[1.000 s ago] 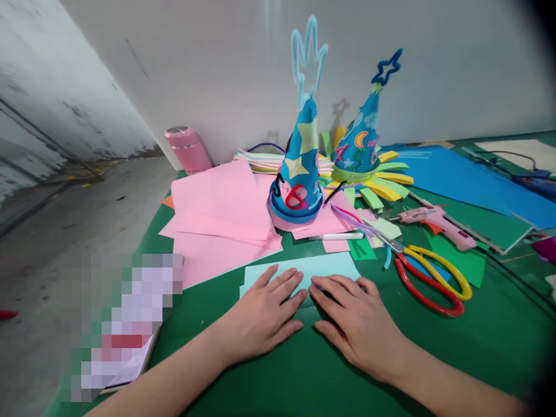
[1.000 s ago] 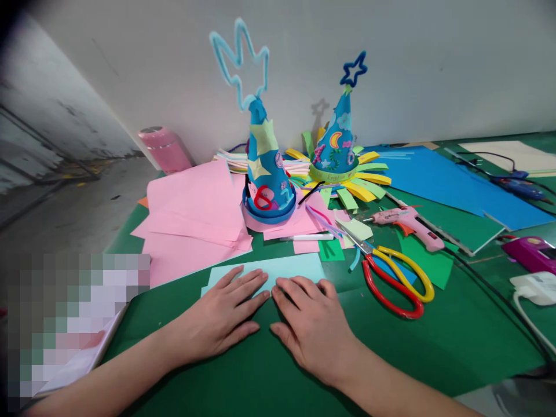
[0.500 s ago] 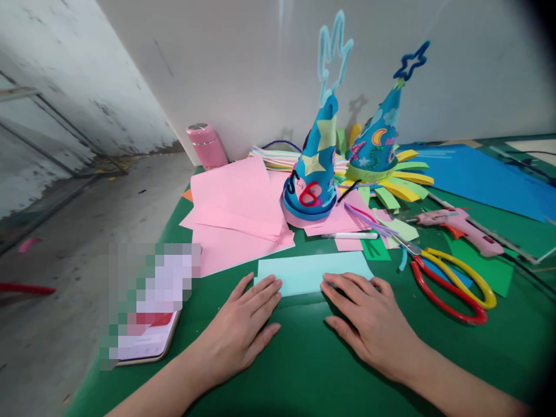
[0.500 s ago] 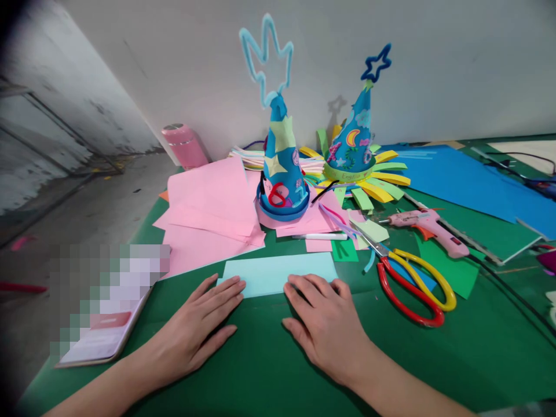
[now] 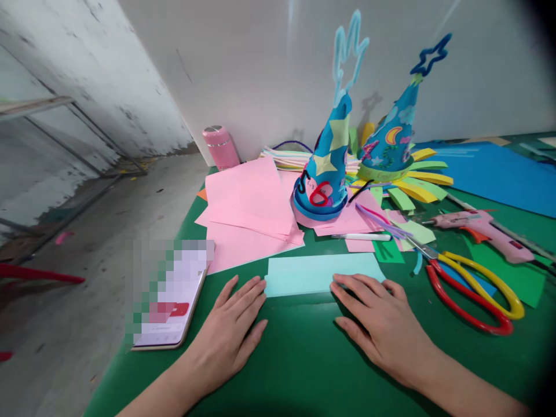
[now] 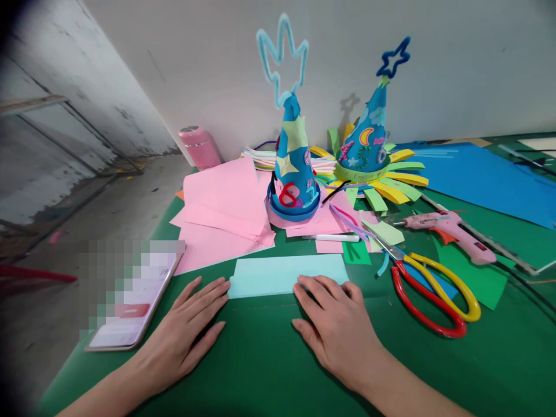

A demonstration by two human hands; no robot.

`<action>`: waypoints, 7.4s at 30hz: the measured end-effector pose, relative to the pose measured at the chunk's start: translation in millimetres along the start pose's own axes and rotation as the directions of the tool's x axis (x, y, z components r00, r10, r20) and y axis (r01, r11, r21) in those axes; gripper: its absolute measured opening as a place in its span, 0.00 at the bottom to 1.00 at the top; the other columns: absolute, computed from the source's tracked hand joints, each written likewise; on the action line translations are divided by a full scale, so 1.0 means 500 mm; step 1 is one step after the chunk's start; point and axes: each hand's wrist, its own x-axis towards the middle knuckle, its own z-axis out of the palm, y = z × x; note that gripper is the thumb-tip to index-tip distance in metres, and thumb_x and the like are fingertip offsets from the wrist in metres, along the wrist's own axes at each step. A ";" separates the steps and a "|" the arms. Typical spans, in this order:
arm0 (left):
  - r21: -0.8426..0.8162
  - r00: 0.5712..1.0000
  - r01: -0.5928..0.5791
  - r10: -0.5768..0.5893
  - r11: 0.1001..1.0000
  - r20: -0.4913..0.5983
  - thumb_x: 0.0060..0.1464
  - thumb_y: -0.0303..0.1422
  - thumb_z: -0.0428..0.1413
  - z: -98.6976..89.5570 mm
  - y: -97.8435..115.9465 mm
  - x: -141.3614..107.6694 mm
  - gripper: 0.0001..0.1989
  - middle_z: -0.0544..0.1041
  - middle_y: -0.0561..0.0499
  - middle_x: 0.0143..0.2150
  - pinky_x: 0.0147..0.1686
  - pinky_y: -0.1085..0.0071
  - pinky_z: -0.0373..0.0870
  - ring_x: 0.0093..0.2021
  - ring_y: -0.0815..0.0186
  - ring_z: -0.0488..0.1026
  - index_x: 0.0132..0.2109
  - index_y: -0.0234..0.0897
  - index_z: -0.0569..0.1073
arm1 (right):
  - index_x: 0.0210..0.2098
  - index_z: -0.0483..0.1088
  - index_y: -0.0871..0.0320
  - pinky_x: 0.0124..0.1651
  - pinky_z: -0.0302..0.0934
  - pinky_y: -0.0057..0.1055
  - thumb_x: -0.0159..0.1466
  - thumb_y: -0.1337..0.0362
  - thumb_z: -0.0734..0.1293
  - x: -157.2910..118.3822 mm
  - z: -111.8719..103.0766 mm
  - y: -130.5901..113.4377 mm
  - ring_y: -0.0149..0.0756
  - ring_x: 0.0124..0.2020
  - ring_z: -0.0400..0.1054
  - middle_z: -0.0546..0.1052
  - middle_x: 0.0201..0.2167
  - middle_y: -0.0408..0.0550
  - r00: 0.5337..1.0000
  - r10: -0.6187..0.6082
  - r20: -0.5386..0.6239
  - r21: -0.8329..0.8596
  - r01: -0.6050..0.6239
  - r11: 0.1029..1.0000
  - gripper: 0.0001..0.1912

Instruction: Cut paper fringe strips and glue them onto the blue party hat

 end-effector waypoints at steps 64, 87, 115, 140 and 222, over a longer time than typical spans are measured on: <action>-0.177 0.991 0.068 -0.046 0.982 0.126 0.56 0.37 0.43 0.005 0.098 0.154 0.21 0.59 0.42 0.58 0.53 0.58 0.54 0.57 0.58 0.56 0.55 0.33 0.59 | 0.53 0.57 0.52 0.48 0.49 0.40 0.60 0.57 0.58 0.040 -0.021 0.110 0.40 0.52 0.54 0.66 0.52 0.43 0.982 -0.185 0.043 -0.011 0.186 0.983 0.21; -0.489 0.889 0.237 0.016 0.840 0.458 0.54 0.36 0.41 -0.188 -0.002 0.230 0.13 0.58 0.57 0.21 0.20 0.76 0.52 0.21 0.73 0.55 0.24 0.37 0.58 | 0.36 0.69 0.53 0.31 0.60 0.27 0.59 0.58 0.59 0.120 -0.175 0.089 0.33 0.31 0.67 0.74 0.32 0.41 0.983 -0.145 0.113 0.354 0.097 0.930 0.11; -0.352 0.891 0.103 0.071 0.930 0.448 0.50 0.37 0.48 -0.046 -0.033 0.233 0.08 0.68 0.54 0.27 0.24 0.75 0.55 0.27 0.69 0.63 0.29 0.37 0.65 | 0.40 0.66 0.54 0.36 0.58 0.31 0.57 0.60 0.62 0.133 -0.040 0.100 0.35 0.36 0.64 0.70 0.35 0.45 0.953 -0.232 0.197 0.256 0.178 0.950 0.12; 0.319 0.979 -0.204 0.199 0.926 0.048 0.51 0.20 0.44 0.001 0.025 0.084 0.15 0.72 0.43 0.40 0.42 0.60 0.57 0.40 0.59 0.65 0.44 0.30 0.69 | 0.52 0.58 0.55 0.45 0.53 0.40 0.60 0.71 0.55 -0.002 -0.023 0.110 0.41 0.46 0.56 0.65 0.48 0.51 0.968 -0.223 0.118 -0.028 0.228 0.973 0.21; -0.329 0.945 0.270 -0.184 0.905 0.270 0.54 0.33 0.46 -0.061 0.031 0.098 0.10 0.68 0.52 0.29 0.31 0.70 0.62 0.31 0.67 0.65 0.31 0.36 0.69 | 0.40 0.63 0.55 0.38 0.54 0.35 0.57 0.64 0.62 0.031 -0.014 0.021 0.37 0.38 0.62 0.69 0.37 0.47 0.991 -0.132 0.017 0.244 0.124 0.962 0.10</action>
